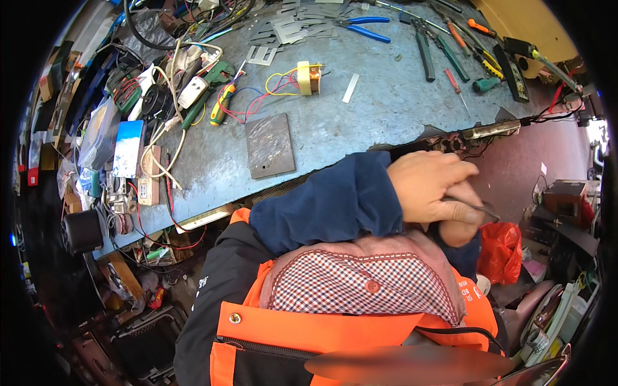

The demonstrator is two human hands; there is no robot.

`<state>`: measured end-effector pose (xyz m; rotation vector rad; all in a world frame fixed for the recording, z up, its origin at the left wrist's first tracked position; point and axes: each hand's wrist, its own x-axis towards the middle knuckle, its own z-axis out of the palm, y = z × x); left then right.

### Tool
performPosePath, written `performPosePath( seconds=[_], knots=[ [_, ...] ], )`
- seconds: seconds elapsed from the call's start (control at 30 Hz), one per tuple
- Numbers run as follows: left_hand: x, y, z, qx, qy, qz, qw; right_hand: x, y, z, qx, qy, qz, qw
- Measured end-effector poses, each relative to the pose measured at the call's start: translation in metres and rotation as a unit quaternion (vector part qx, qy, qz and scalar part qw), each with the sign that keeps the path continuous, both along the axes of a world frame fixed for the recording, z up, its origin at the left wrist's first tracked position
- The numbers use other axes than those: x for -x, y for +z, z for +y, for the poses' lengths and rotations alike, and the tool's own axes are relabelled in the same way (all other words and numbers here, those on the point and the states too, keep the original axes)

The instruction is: The person assembles a small electronic component by hand, handling wires, a coil, and a metal plate. They strip wire ends, position the coil, and secure parts using pliers and a screwdriver on a cluttered workbench.

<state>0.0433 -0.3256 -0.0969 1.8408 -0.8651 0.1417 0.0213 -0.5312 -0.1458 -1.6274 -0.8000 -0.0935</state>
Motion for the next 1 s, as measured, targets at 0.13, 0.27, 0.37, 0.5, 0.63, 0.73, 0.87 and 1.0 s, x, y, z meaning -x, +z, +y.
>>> performPosePath(
  seconds=[0.13,0.27,0.37,0.5,0.63,0.73,0.87,1.0],
  knots=[
    [-0.003,-0.008,0.014,-0.087,-0.084,0.235,0.965,-0.009,0.012,-0.01,-0.341,-0.073,0.094,0.932],
    [0.003,-0.047,0.005,-0.036,-0.065,0.259,0.963,-0.03,-0.017,-0.058,-0.46,-0.131,0.197,0.856],
    [0.003,-0.037,0.008,0.001,-0.032,0.311,0.95,-0.037,-0.02,-0.063,-0.509,-0.225,0.299,0.775],
    [0.004,-0.04,0.005,-0.023,0.109,0.157,0.981,-0.016,-0.024,-0.065,-0.091,-0.292,0.398,0.865],
    [0.006,-0.046,0.011,-0.123,0.097,0.057,0.986,0.003,-0.007,-0.027,0.137,-0.408,-0.117,0.895],
    [0.007,-0.041,0.011,-0.178,0.031,0.033,0.983,-0.002,0.028,-0.013,0.251,-0.196,-0.132,0.939],
    [0.01,-0.024,0.006,-0.081,0.13,0.027,0.988,0.004,-0.006,-0.013,0.124,-0.135,0.087,0.979],
    [0.001,-0.028,0.016,-0.099,0.214,0.017,0.972,-0.038,-0.024,-0.05,0.099,-0.409,0.112,0.9]
  ],
)
